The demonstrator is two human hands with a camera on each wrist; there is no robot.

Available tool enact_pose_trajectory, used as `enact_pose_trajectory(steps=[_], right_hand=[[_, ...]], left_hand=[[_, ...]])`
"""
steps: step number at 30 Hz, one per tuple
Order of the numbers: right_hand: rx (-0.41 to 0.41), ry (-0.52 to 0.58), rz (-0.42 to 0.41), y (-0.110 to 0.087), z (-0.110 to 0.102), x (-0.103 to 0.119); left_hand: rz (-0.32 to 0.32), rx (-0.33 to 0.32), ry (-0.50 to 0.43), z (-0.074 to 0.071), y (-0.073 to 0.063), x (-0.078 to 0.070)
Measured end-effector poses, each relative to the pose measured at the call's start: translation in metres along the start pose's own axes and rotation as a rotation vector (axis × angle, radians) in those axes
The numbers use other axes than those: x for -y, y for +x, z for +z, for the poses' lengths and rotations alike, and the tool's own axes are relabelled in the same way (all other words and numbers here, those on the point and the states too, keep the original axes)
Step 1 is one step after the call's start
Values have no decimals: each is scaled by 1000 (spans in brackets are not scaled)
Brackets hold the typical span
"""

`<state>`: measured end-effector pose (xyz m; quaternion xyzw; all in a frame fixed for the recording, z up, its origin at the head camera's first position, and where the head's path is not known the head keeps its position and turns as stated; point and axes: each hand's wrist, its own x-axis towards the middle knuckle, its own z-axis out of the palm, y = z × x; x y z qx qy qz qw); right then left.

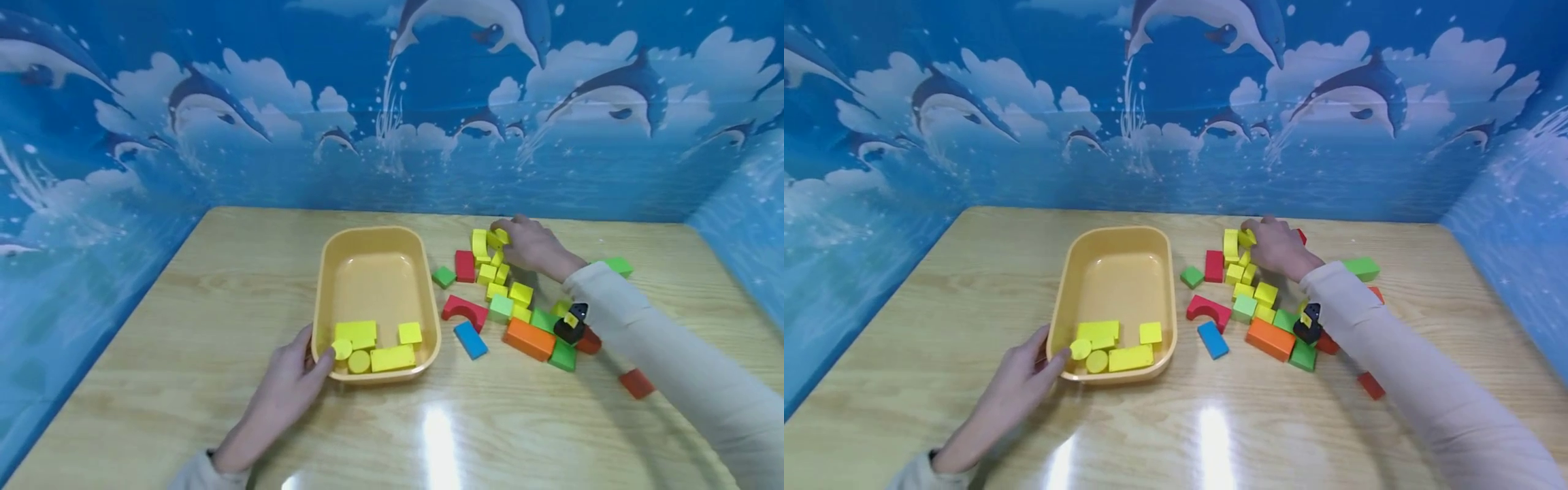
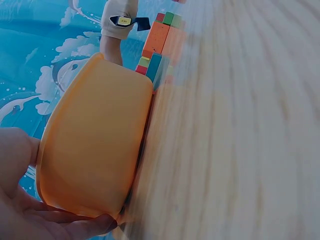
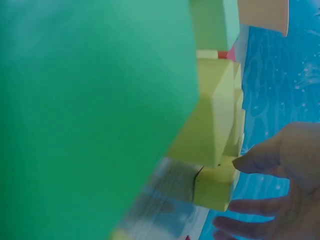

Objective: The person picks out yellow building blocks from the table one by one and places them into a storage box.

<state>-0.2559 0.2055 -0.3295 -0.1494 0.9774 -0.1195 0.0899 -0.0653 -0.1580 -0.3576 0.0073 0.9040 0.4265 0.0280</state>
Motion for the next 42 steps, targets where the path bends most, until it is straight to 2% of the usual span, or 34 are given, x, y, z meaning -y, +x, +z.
enact_pose_trajectory(steps=[3, 6, 14, 23, 27, 31, 35, 42], right_hand=[[89, 16, 22, 0, -1, -6], [128, 25, 25, 0, -2, -9], [70, -14, -8, 2, -9, -9], [56, -27, -20, 3, -16, -8], [93, -43, -31, 4, -13, -7], [139, -61, -75, 8, -9, -3], [110, -50, -95, 6, -6, -4], [-2, 5, -149, -6, 1, -6]], left_hand=[[0, 3, 1, 0, 2, 0], [-4, 8, 2, -1, 3, 0], [9, 16, -4, -4, 9, -4], [8, 9, 22, -7, 13, -8], [8, 19, 12, -7, 12, -8], [-2, 12, 16, -9, 8, -5], [8, 4, 17, -8, 6, -4], [-5, 31, 13, -4, 2, -2]])
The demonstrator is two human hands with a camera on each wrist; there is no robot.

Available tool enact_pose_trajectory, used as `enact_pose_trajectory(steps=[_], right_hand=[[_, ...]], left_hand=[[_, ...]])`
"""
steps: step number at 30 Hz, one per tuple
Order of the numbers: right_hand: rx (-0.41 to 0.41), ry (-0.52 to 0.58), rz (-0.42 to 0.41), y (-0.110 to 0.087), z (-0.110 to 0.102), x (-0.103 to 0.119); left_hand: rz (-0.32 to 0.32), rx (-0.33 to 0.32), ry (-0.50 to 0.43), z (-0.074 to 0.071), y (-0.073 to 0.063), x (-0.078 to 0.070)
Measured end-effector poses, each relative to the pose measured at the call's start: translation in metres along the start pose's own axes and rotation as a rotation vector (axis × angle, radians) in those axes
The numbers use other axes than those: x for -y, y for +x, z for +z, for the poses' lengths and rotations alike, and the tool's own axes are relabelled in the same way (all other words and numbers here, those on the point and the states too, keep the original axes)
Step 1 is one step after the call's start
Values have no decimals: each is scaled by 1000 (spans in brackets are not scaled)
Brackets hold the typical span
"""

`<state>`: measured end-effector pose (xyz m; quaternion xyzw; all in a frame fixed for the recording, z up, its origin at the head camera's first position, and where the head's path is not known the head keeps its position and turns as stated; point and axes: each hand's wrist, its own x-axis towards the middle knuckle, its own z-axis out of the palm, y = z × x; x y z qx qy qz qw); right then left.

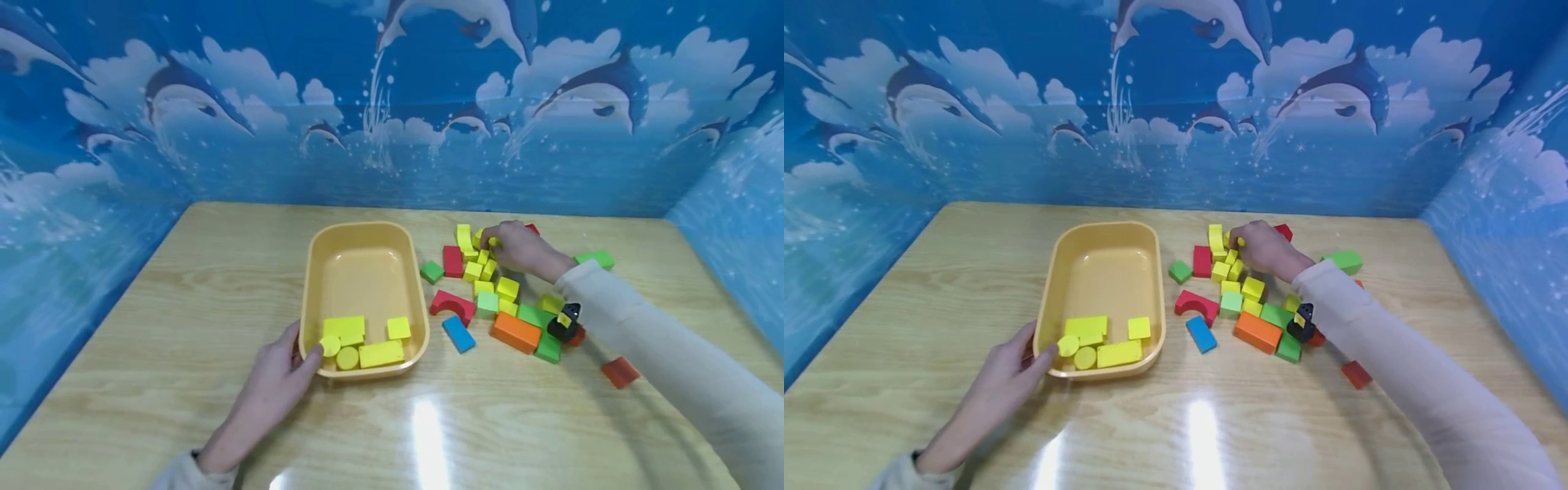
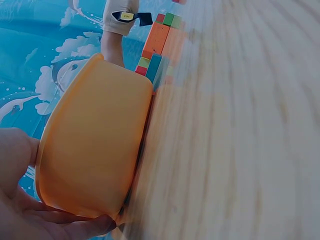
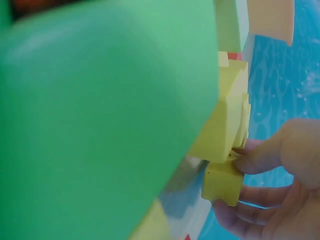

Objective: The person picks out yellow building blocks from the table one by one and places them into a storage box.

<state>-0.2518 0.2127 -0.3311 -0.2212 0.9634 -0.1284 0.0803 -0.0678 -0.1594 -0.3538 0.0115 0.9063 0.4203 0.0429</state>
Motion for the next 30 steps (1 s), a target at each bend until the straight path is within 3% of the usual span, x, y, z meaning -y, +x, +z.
enact_pose_trajectory(steps=[7, 15, 23, 30], right_hand=[[-151, 44, -46, -2, -2, 13], [-262, 135, -259, -9, -10, 67], [-146, 214, -398, -21, -4, 126], [32, 157, -416, -12, 20, 164]], left_hand=[[9, -13, 0, 1, -1, 1], [21, -29, 4, 2, -1, 1], [7, -23, 5, 2, -1, -1], [6, -25, 3, 1, -1, -2]])
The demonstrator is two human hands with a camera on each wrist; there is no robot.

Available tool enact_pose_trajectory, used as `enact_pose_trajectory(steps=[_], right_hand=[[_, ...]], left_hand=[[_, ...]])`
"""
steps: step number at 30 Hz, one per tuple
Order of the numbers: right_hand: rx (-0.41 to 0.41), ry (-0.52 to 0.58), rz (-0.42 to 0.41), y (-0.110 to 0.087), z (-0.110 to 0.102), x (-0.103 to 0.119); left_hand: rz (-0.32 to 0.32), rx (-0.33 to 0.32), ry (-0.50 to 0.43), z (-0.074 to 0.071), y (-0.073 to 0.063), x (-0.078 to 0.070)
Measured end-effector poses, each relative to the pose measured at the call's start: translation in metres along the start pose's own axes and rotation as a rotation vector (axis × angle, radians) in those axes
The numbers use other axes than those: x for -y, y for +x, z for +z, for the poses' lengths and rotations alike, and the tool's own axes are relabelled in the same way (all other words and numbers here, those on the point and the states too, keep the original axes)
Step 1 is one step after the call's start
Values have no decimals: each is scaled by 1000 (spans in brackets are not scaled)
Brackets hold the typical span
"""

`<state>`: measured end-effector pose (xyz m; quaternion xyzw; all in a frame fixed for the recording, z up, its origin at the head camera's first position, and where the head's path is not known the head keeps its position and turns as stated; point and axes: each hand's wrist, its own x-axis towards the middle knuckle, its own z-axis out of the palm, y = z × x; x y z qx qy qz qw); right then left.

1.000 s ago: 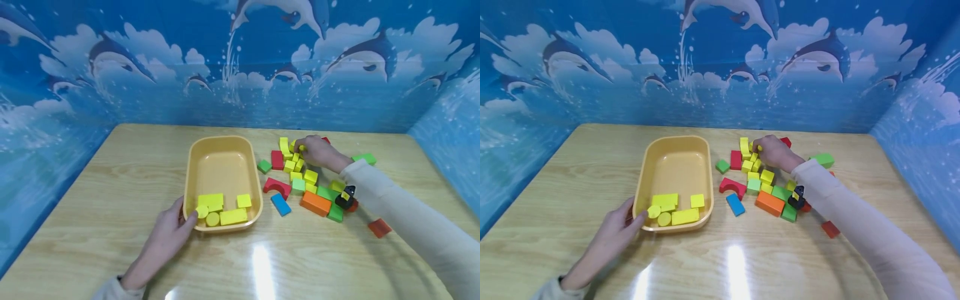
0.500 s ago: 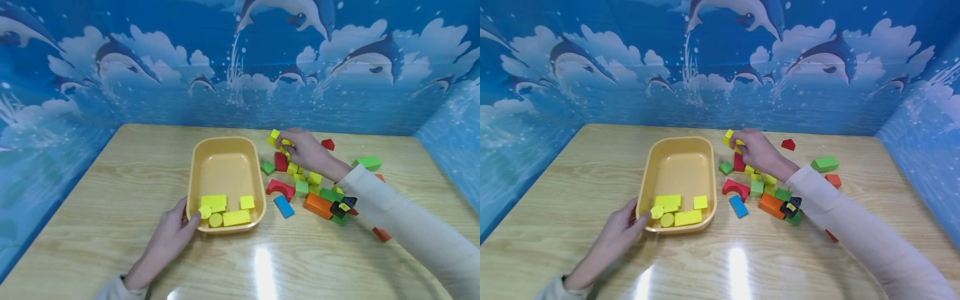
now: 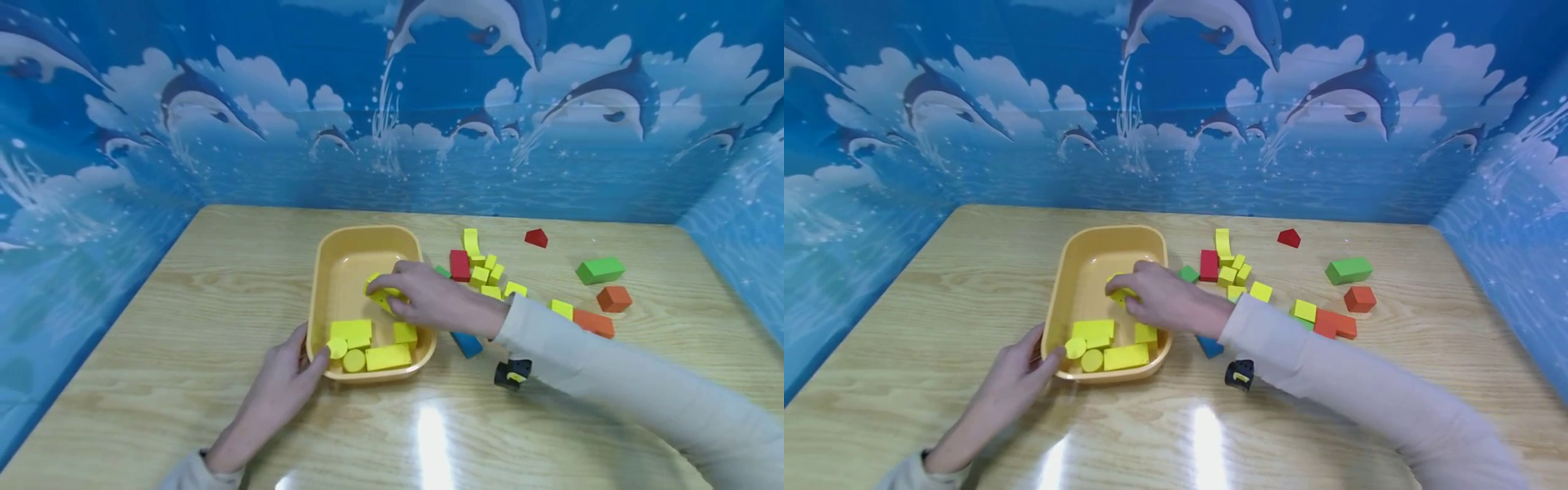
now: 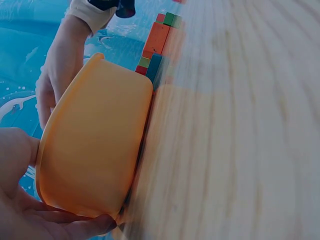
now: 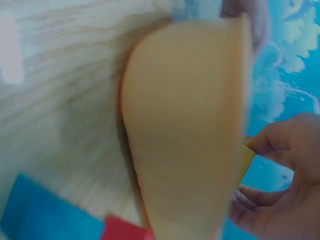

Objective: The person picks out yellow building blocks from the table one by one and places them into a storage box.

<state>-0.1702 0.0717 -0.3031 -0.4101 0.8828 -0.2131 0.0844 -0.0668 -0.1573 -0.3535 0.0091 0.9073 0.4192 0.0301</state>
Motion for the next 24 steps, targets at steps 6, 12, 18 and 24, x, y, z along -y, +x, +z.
enact_pose_trajectory(steps=[6, 12, 18, 24], right_hand=[[94, -71, 119, 15, 23, 3], [118, -117, 72, 12, 28, 6], [138, -132, -35, 7, 27, 6], [125, -147, -87, 5, 30, 4]], left_hand=[[1, -1, -5, 3, 0, 0], [21, 0, -15, 2, 1, 1], [14, -3, 0, 1, 1, 2], [1, -6, -2, 1, 0, 3]])
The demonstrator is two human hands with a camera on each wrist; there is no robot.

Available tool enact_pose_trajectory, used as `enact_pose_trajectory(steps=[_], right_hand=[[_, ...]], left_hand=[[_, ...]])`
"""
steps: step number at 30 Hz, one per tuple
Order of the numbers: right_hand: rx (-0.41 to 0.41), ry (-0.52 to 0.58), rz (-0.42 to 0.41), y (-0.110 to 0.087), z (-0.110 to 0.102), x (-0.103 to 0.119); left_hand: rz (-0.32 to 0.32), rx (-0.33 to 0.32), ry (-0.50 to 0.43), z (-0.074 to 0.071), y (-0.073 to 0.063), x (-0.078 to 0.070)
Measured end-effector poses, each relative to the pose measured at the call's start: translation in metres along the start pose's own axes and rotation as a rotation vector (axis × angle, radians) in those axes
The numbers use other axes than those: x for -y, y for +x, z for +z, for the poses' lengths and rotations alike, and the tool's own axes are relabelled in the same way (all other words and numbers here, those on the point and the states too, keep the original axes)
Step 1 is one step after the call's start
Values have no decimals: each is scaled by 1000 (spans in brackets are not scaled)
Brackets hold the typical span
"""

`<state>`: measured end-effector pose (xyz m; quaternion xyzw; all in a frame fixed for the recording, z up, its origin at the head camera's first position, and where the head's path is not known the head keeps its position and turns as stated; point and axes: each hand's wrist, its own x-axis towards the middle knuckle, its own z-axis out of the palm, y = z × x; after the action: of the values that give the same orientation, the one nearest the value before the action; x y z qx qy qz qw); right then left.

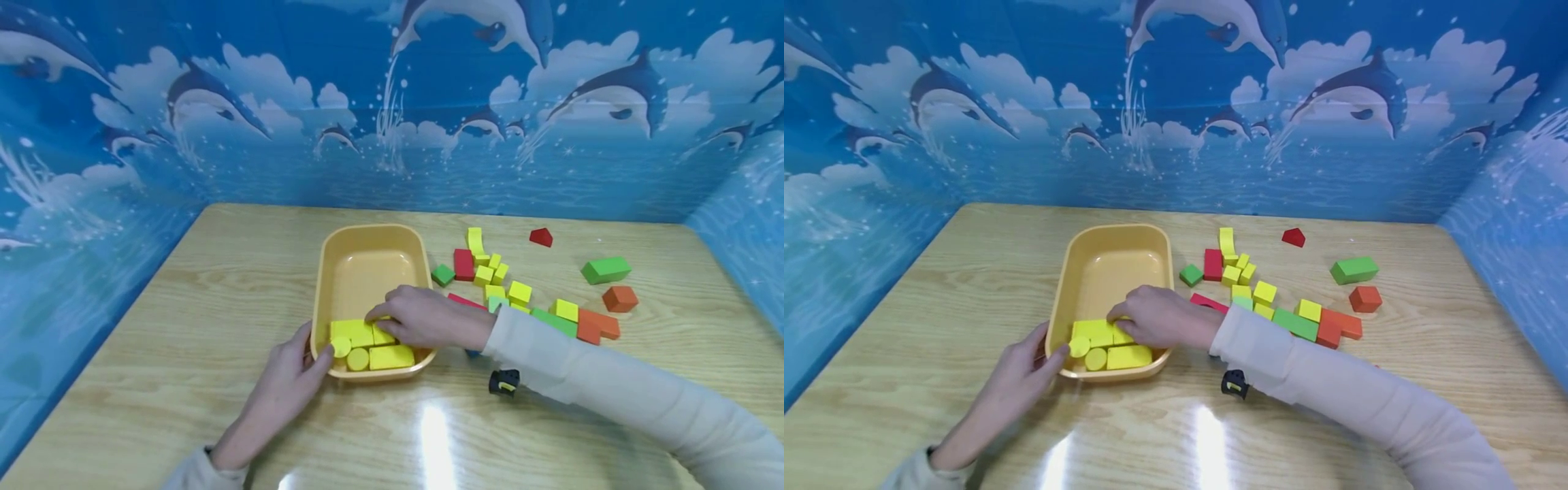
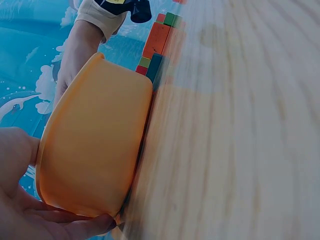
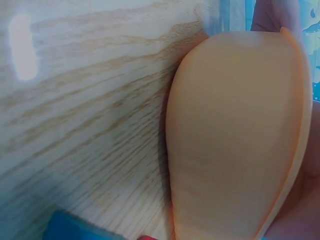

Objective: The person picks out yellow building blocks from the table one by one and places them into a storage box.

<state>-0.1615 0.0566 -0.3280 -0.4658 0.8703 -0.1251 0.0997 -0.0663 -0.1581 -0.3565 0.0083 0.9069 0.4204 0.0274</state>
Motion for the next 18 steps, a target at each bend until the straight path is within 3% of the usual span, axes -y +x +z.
enact_pose_trajectory(steps=[13, 18], right_hand=[[-41, -53, -3, -1, 4, -2], [-91, 3, -35, -5, 0, -6]], left_hand=[[-4, 9, -8, 0, 0, -1], [-12, 12, -10, 0, 0, -1]])
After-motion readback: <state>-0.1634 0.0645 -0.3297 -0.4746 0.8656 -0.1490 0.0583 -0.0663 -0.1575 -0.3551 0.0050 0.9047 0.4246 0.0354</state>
